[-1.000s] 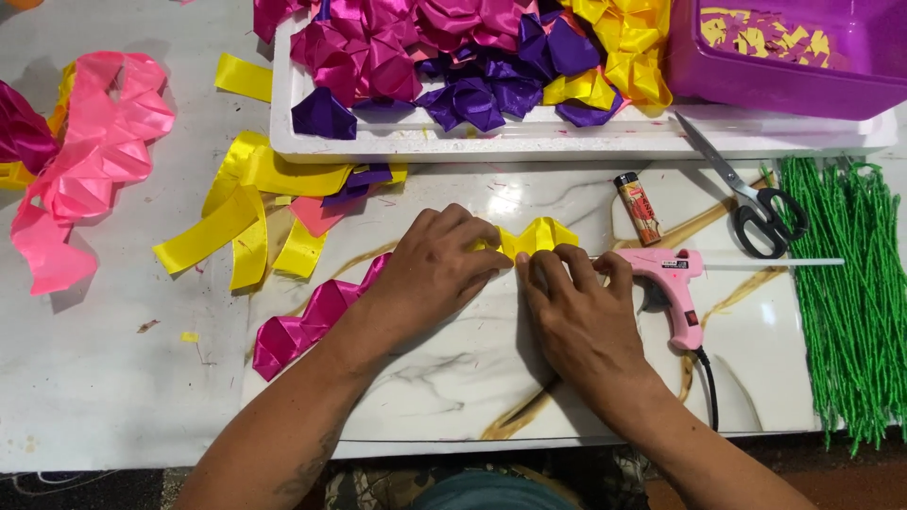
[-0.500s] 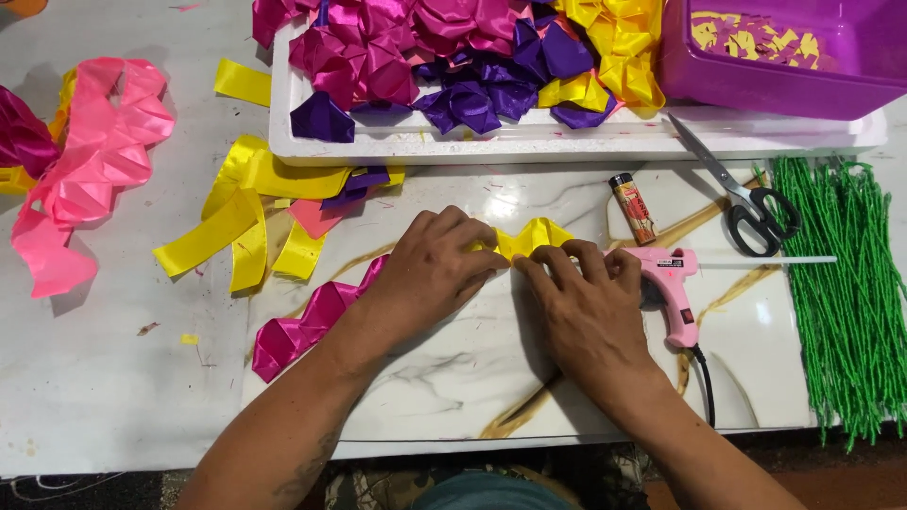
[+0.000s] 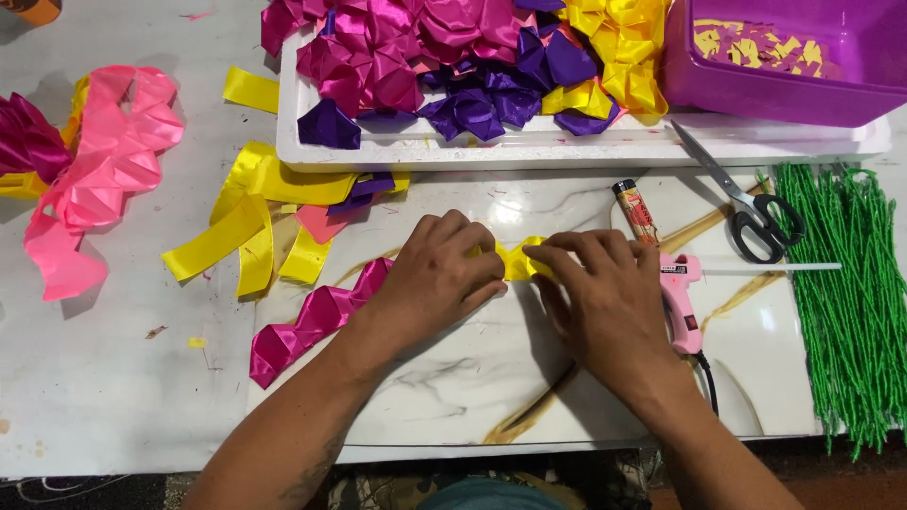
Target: The person is manually folding ribbon segments and using a hot glue gun to assemble a decorative petal-like strip.
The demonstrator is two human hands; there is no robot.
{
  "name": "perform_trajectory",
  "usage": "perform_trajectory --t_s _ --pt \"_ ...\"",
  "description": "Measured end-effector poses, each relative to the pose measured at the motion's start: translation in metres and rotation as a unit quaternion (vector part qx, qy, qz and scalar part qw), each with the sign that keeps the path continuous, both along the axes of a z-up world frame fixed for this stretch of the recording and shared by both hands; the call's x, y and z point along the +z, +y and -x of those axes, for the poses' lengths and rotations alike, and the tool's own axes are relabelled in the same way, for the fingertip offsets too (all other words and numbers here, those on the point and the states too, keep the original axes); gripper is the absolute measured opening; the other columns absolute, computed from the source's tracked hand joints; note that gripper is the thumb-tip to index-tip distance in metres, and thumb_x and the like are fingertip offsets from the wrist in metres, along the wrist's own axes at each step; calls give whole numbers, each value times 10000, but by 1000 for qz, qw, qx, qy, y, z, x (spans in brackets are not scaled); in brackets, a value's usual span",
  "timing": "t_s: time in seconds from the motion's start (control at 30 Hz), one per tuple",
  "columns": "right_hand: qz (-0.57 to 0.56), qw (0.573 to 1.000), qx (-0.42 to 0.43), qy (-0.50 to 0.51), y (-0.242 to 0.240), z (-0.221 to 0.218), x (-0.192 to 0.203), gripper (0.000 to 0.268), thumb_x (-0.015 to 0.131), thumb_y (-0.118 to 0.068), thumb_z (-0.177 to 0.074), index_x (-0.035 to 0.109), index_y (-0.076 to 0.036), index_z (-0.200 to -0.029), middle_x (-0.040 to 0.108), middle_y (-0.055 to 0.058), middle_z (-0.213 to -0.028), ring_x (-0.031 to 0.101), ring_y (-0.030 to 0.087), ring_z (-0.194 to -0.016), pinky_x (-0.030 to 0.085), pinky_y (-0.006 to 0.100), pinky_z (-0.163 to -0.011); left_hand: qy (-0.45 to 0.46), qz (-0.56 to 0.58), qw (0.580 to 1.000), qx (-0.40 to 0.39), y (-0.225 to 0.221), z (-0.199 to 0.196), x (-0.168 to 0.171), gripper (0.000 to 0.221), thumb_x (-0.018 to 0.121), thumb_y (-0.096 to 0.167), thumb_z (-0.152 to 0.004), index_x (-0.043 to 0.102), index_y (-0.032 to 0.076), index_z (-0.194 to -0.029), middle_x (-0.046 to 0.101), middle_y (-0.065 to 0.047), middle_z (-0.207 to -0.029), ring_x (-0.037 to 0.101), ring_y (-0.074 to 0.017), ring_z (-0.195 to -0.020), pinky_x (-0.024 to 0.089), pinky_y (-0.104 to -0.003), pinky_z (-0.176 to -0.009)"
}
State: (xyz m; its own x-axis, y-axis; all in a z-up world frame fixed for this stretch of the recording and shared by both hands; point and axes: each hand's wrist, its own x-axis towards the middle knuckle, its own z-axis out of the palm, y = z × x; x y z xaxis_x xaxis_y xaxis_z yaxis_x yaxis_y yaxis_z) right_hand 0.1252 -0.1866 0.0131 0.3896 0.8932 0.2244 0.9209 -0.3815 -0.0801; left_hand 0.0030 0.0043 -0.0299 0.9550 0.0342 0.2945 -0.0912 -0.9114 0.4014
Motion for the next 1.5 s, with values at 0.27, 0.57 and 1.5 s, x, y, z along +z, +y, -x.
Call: perform_trajectory --t_s 0.27,0.57,1.5 --pt "-212 972 78 60 75 -70 34 297 791 -51 -930 765 -158 -1205 676 99 -1034 671 358 -980 508 467 -848 -20 -6 1000 8 -4 -1 -2 170 763 321 -918 757 153 -940 642 -95 -1002 601 -291 -1041 463 -495 -945" --pt "-153 978 139 10 224 -87 30 623 875 -152 -872 592 -212 -1423 471 200 -1336 514 433 -1134 508 547 -825 -95 -32 995 16 -6 -1 4 395 830 385 -847 654 139 -1101 622 -69 -1100 552 -293 -1006 418 -437 -845" --pt "-50 993 100 29 202 -119 40 621 733 -284 -862 577 -216 -1460 429 193 -1461 404 460 -1267 409 684 -924 -111 -14 994 18 -4 2 6 341 816 290 -884 688 135 -1159 643 -33 -1044 559 -272 -996 413 -424 -812"
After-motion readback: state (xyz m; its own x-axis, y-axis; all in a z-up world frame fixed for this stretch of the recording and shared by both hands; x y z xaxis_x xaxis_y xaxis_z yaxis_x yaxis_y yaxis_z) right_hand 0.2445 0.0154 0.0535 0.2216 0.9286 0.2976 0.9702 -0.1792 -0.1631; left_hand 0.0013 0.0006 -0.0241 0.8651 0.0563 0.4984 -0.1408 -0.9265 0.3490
